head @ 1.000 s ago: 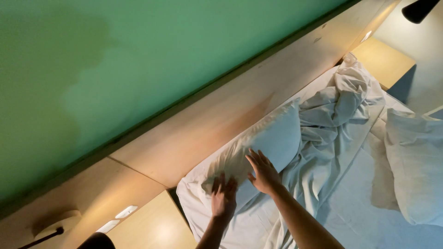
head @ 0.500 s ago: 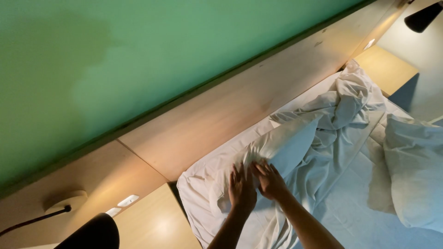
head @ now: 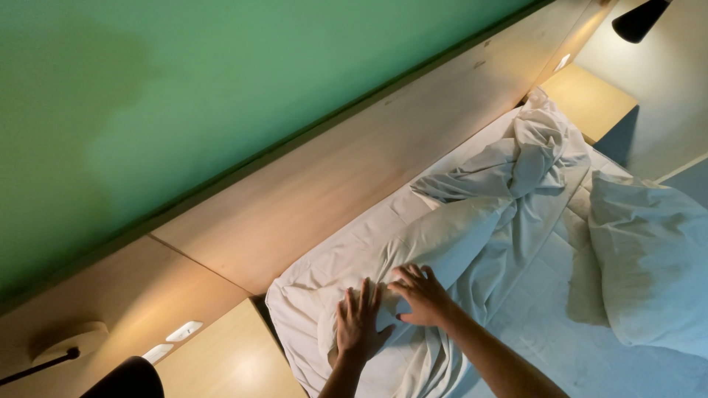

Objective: The person picks up a white pillow from a bed, fluffs it, and places it on a nearby desk. They then return to the bed, pick up a second pillow, fluff it, and place it on the desk next to the first one.

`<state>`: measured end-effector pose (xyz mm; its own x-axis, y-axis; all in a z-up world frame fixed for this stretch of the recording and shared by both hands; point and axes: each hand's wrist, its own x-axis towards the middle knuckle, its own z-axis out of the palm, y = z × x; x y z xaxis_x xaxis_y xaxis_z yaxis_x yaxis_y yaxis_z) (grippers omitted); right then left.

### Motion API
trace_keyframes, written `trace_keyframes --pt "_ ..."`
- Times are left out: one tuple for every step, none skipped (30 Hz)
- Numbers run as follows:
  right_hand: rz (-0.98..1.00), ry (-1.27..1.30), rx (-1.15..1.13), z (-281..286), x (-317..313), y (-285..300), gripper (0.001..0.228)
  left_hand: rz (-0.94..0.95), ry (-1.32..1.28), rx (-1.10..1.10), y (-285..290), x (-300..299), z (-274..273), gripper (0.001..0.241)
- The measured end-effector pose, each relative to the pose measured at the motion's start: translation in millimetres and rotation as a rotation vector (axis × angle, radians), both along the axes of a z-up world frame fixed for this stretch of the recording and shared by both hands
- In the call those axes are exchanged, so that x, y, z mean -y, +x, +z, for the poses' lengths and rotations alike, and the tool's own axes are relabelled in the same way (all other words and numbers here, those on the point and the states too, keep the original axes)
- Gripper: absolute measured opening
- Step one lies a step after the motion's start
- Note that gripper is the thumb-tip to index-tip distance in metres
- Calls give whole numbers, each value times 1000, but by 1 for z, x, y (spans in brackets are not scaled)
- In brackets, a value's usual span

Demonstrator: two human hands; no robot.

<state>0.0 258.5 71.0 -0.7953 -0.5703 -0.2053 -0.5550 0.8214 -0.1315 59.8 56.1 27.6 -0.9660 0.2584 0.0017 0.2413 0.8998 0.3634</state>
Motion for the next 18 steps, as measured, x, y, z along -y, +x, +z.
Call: trace_keyframes --pt "4 -3 2 10 -3 -9 83 4 -3 2 5 3 -3 108" --pt "57 21 -40 20 -7 -18 98 -25 22 -35 9 6 -5 106" --pt "110 45 -83 30 -10 -29 112 -56 46 -75 11 9 -8 103" --pt "114 43 -84 39 -12 -35 112 -52 44 -75 10 15 -9 103" --pt "120 181 -43 48 -14 -38 125 -76 79 -72 12 19 -11 100" --pt "124 318 -2 57 -16 -42 137 -100 114 -69 15 24 -13 97" --pt "128 317 -2 51 -20 -40 137 -96 113 -69 16 28 -18 97" --pt "114 358 39 44 -23 -38 143 -124 143 -118 16 32 -22 96" --pt "101 398 79 37 -26 -37 149 -152 172 -168 17 36 -26 94" --pt "105 397 78 22 -29 -34 149 -148 170 -169 14 37 -27 94" --pt "78 335 3 6 -32 -28 144 -155 174 -148 14 39 -29 93" --pt "50 272 -72 -9 -35 -23 139 -161 179 -128 15 40 -31 92" --pt "52 269 -67 -8 -33 -21 139 -159 177 -123 12 39 -29 92" --pt "-5 233 -34 -8 -30 -19 138 -154 171 -94 10 39 -27 94" --pt "-62 198 2 -8 -28 -14 136 -148 165 -62 10 39 -25 96" --pt "-59 196 11 -11 -29 -12 136 -146 163 -54 8 38 -21 96" --pt "-60 169 -15 -14 -30 -12 126 -136 146 -15 4 37 -16 98" --pt "-60 142 -40 -17 -30 -11 115 -126 129 23 1 36 -11 99"
